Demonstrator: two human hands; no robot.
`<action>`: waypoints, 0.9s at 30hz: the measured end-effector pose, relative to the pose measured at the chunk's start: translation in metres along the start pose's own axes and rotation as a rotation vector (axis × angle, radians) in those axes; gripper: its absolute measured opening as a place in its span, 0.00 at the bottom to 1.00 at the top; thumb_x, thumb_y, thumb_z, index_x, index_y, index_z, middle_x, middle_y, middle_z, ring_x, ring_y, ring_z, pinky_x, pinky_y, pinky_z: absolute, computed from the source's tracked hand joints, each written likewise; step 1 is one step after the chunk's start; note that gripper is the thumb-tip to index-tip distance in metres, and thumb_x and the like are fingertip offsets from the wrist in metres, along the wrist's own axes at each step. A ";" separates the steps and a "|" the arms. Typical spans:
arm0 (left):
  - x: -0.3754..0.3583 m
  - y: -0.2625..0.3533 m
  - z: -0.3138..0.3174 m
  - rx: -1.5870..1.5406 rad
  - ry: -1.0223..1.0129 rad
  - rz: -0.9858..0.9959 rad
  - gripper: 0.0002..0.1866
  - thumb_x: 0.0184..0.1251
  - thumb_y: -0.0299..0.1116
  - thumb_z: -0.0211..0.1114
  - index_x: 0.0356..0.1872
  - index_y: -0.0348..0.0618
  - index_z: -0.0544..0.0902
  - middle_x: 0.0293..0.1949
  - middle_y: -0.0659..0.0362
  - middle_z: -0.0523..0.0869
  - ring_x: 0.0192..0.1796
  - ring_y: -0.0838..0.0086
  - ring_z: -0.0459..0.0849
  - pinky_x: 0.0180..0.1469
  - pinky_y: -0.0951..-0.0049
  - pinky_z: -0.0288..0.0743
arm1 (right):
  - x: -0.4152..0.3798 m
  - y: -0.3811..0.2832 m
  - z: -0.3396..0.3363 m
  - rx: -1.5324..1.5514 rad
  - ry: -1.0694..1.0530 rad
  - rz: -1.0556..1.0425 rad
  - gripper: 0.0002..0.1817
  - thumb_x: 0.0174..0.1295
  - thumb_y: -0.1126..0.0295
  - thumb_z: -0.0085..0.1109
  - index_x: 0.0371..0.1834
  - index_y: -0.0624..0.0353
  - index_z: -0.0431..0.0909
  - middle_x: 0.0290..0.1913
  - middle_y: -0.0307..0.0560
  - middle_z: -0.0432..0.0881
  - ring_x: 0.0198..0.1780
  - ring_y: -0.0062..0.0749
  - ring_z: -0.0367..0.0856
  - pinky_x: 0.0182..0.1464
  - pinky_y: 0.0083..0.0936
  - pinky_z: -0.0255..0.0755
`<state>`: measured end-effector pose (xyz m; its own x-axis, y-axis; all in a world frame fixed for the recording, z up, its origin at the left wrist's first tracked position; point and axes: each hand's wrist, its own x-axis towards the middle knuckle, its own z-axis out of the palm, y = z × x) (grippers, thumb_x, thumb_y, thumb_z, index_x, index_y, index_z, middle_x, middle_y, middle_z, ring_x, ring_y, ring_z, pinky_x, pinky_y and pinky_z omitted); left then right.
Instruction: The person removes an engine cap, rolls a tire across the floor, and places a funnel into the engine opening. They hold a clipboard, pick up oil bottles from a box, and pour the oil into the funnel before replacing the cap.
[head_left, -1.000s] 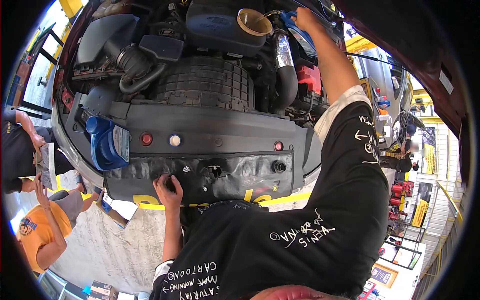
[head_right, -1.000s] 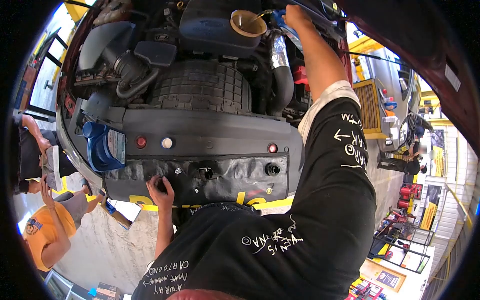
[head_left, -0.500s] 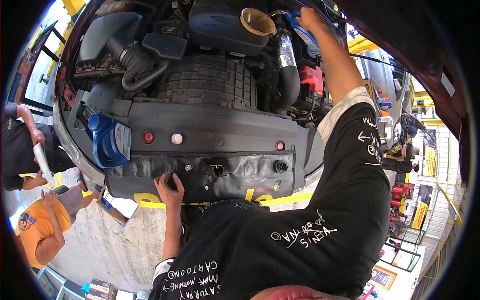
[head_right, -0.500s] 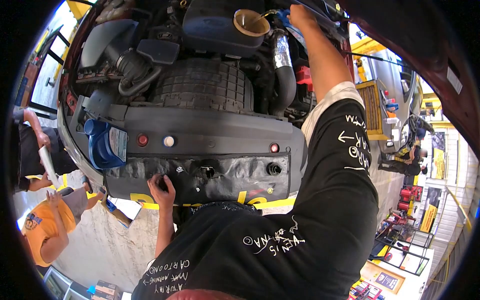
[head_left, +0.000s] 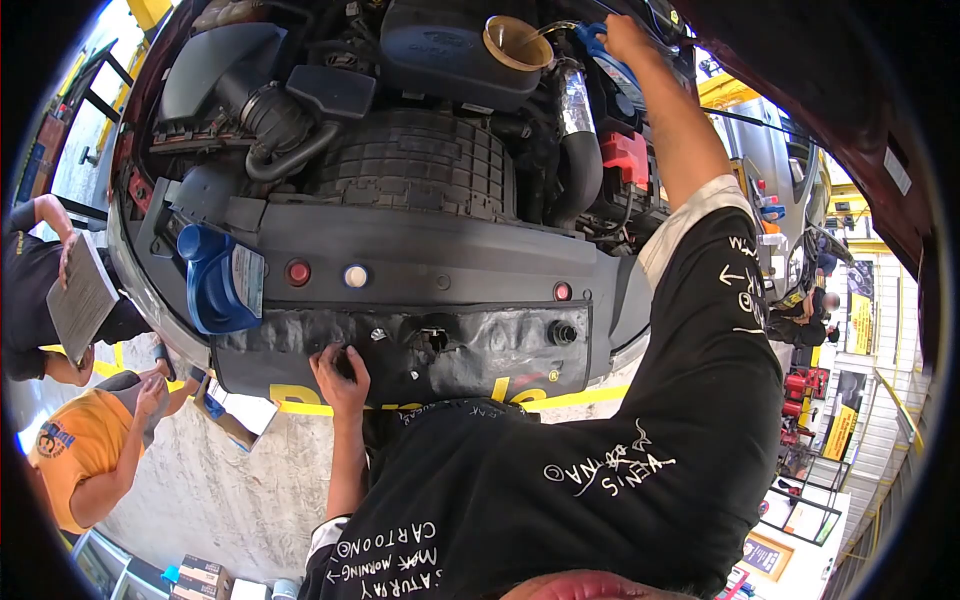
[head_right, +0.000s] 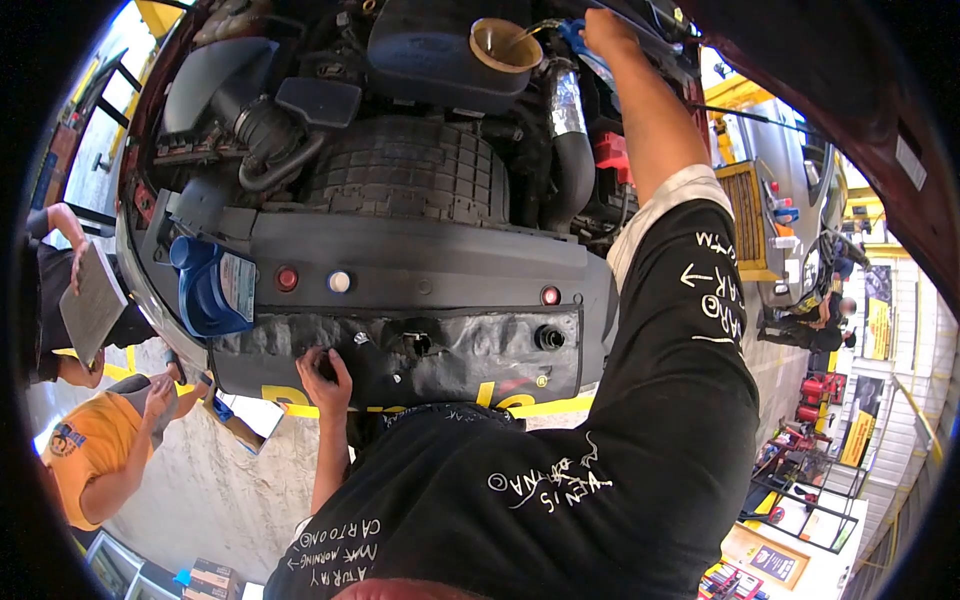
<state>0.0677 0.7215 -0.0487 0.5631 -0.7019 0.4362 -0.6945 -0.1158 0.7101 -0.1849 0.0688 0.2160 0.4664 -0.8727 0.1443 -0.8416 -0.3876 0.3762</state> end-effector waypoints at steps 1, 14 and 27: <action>-0.001 0.000 0.001 -0.012 0.008 -0.019 0.11 0.61 0.23 0.64 0.43 0.33 0.76 0.37 0.49 0.81 0.37 0.56 0.79 0.39 0.64 0.75 | -0.002 -0.001 -0.002 -0.011 0.004 0.005 0.20 0.61 0.58 0.65 0.48 0.61 0.78 0.49 0.63 0.82 0.54 0.59 0.79 0.54 0.47 0.74; 0.001 0.001 0.000 -0.007 0.016 -0.027 0.11 0.59 0.23 0.65 0.42 0.34 0.77 0.37 0.51 0.83 0.36 0.56 0.79 0.46 0.60 0.73 | -0.010 -0.008 -0.016 -0.055 -0.006 0.001 0.20 0.62 0.57 0.64 0.49 0.61 0.78 0.49 0.63 0.82 0.54 0.58 0.79 0.55 0.47 0.74; 0.000 -0.002 -0.001 0.015 -0.022 0.009 0.10 0.62 0.23 0.63 0.44 0.35 0.75 0.38 0.49 0.82 0.39 0.55 0.79 0.40 0.63 0.75 | -0.009 -0.011 -0.024 -0.073 -0.031 -0.012 0.18 0.61 0.59 0.65 0.47 0.61 0.79 0.47 0.62 0.82 0.52 0.57 0.80 0.54 0.46 0.74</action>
<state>0.0692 0.7225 -0.0494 0.5471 -0.7180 0.4302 -0.7060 -0.1197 0.6980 -0.1734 0.0882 0.2322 0.4666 -0.8774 0.1115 -0.8134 -0.3761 0.4438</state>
